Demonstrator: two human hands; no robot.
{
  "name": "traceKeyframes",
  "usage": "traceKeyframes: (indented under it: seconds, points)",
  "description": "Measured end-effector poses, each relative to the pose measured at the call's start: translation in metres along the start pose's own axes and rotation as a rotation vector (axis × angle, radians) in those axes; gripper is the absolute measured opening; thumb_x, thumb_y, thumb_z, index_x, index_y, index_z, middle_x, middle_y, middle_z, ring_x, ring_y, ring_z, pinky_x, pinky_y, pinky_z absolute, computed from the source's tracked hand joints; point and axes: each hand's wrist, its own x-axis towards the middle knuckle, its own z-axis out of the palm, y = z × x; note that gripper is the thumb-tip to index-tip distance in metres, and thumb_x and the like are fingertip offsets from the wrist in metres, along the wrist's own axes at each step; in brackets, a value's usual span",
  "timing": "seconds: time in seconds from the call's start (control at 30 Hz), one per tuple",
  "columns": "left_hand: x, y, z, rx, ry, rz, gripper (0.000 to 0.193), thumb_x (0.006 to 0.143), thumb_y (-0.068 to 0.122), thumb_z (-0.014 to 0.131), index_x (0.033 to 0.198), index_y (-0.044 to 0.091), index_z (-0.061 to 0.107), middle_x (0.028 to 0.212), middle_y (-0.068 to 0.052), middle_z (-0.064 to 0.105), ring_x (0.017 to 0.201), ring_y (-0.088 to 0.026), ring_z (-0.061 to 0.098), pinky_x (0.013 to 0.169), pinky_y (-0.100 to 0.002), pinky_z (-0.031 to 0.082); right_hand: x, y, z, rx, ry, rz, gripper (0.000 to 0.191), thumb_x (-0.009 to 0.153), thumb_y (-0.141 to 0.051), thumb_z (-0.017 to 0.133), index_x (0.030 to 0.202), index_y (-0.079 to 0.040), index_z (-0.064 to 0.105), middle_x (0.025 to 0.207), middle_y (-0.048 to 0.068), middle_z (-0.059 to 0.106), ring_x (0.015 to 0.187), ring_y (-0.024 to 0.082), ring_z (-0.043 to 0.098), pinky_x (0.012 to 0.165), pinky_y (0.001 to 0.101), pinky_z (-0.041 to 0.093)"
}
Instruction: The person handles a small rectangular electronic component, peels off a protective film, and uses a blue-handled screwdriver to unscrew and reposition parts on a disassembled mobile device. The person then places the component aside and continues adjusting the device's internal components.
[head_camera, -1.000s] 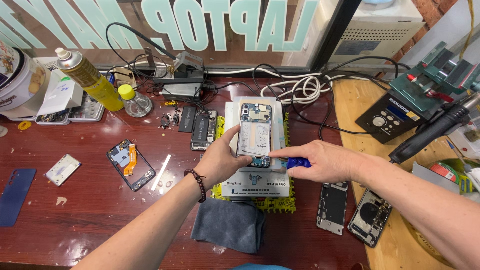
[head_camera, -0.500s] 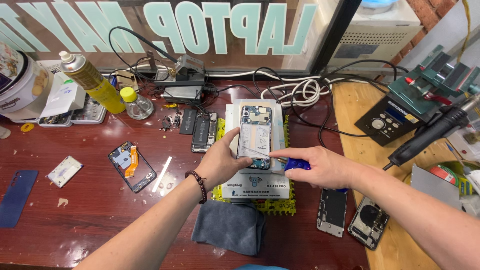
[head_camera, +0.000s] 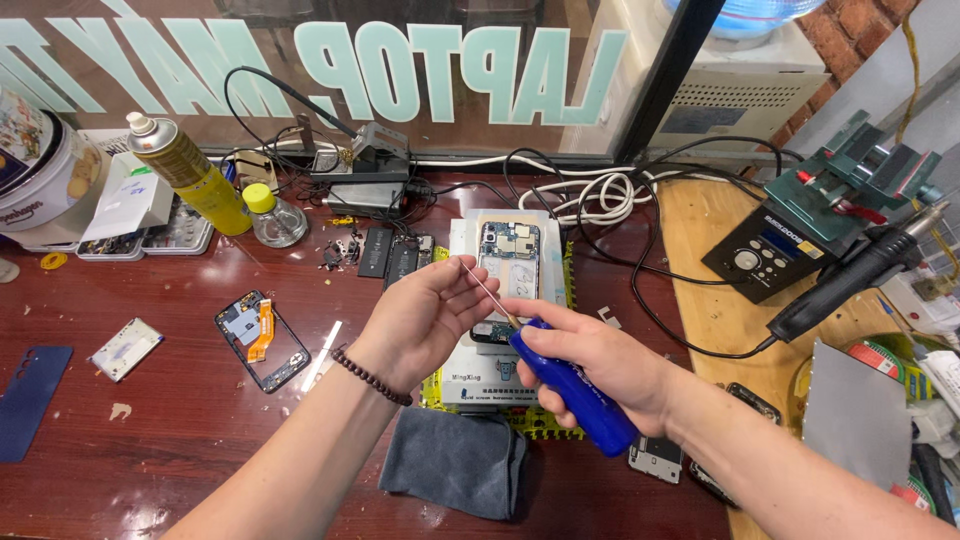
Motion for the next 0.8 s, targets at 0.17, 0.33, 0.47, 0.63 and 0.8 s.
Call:
traceKeyframes:
  seconds: [0.17, 0.33, 0.47, 0.63, 0.8]
  points:
    - [0.015, -0.008, -0.006, -0.066, 0.013, 0.034, 0.016, 0.099, 0.014, 0.061, 0.108, 0.001, 0.058, 0.104, -0.013, 0.065, 0.101, -0.026, 0.066, 0.095, -0.043, 0.057, 0.006, 0.003, 0.013, 0.166, 0.01, 0.003, 0.062, 0.096, -0.034, 0.057, 0.155, -0.026, 0.04, 0.083, 0.004, 0.062, 0.057, 0.01, 0.061, 0.046, 0.0266, 0.052]
    - [0.025, -0.006, -0.012, -0.191, 0.031, 0.028, 0.017, 0.102, 0.016, 0.063, 0.113, 0.003, 0.059, 0.103, -0.009, 0.062, 0.096, -0.021, 0.06, 0.096, -0.04, 0.054, 0.003, 0.017, 0.03, 0.086, 0.079, -0.031, 0.063, 0.097, -0.034, 0.058, 0.157, -0.022, 0.042, 0.083, 0.004, 0.062, 0.058, 0.01, 0.061, 0.046, 0.027, 0.052]
    - [0.019, -0.005, -0.011, -0.239, 0.141, -0.066, 0.024, 0.098, 0.017, 0.054, 0.113, -0.002, 0.058, 0.106, -0.014, 0.064, 0.098, -0.026, 0.066, 0.096, -0.041, 0.057, 0.007, 0.019, 0.037, 0.164, 0.082, -0.039, 0.062, 0.097, -0.038, 0.055, 0.156, -0.024, 0.04, 0.083, 0.003, 0.062, 0.059, 0.01, 0.061, 0.047, 0.027, 0.053]
    - [0.019, 0.0, -0.009, -0.168, 0.16, -0.076, 0.023, 0.101, 0.015, 0.056, 0.115, -0.003, 0.058, 0.105, -0.013, 0.062, 0.099, -0.024, 0.064, 0.097, -0.038, 0.057, 0.014, 0.009, 0.038, 0.109, 0.084, -0.002, 0.056, 0.097, -0.04, 0.054, 0.15, -0.022, 0.045, 0.085, 0.002, 0.062, 0.061, 0.011, 0.062, 0.049, 0.0279, 0.054]
    - [0.032, 0.008, -0.021, -0.162, 0.203, -0.111, 0.017, 0.101, 0.013, 0.052, 0.107, -0.003, 0.055, 0.098, -0.014, 0.061, 0.09, -0.024, 0.063, 0.087, -0.037, 0.058, 0.022, 0.0, 0.045, 0.023, 0.115, 0.043, 0.054, 0.096, -0.038, 0.056, 0.146, -0.021, 0.049, 0.085, 0.002, 0.062, 0.061, 0.011, 0.062, 0.049, 0.0278, 0.053]
